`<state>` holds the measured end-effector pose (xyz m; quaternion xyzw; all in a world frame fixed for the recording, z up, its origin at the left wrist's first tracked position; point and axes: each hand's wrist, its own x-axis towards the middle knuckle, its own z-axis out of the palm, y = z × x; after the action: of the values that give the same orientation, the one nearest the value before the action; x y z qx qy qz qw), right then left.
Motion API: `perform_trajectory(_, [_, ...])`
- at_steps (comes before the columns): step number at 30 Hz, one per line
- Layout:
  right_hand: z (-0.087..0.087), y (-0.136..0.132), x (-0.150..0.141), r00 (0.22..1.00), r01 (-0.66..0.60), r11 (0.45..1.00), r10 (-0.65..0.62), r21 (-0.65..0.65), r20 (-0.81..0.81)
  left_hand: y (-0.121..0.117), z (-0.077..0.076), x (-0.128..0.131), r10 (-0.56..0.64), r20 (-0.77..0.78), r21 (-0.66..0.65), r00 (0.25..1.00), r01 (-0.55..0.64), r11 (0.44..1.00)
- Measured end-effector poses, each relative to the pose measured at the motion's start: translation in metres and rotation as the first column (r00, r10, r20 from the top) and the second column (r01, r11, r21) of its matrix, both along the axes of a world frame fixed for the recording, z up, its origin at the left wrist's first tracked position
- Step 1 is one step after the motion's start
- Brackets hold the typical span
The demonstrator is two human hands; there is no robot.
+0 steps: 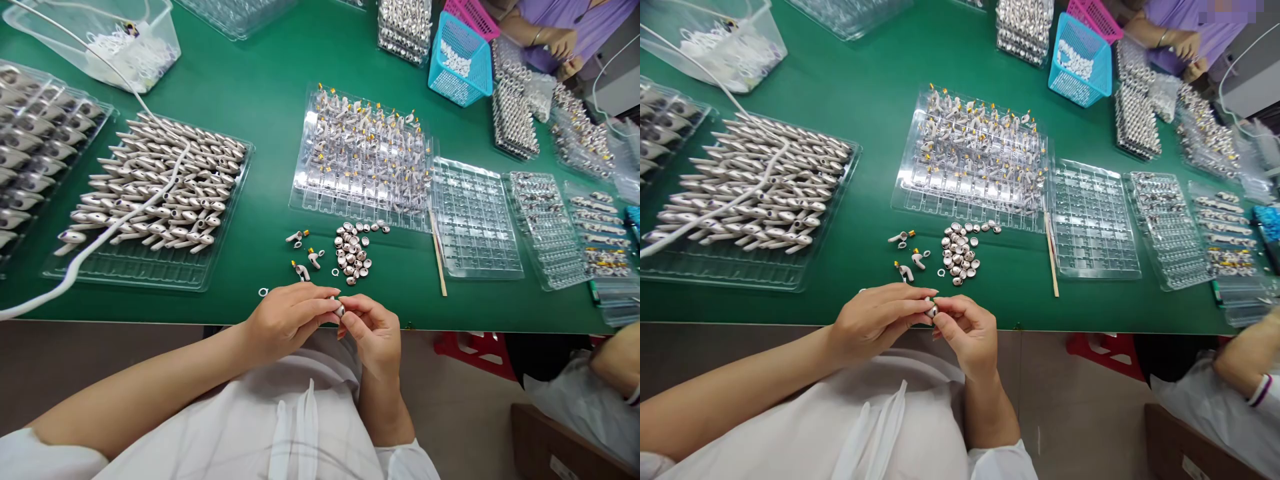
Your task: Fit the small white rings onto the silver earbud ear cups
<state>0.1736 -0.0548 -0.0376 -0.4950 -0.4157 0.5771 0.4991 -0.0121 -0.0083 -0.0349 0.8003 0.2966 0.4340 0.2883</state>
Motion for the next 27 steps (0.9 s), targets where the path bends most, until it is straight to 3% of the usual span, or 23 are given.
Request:
perform_trajectory(8, [0.005,0.003,0.002,0.992,-0.059,0.994,0.048,0.094,0.121,0.002,-0.001,-0.003,-0.027,-0.052,0.074,0.998,0.031,0.997])
perform_trajectory(18, [0.013,0.005,0.003,0.99,-0.114,0.993,0.111,0.036,0.082,0.004,-0.005,-0.005,-0.025,-0.07,0.192,0.997,0.038,0.981])
perform_trajectory(27, [0.009,0.007,0.005,0.988,-0.116,0.987,0.102,0.114,0.119,0.005,-0.002,-0.006,0.004,-0.044,0.154,0.999,0.003,0.988])
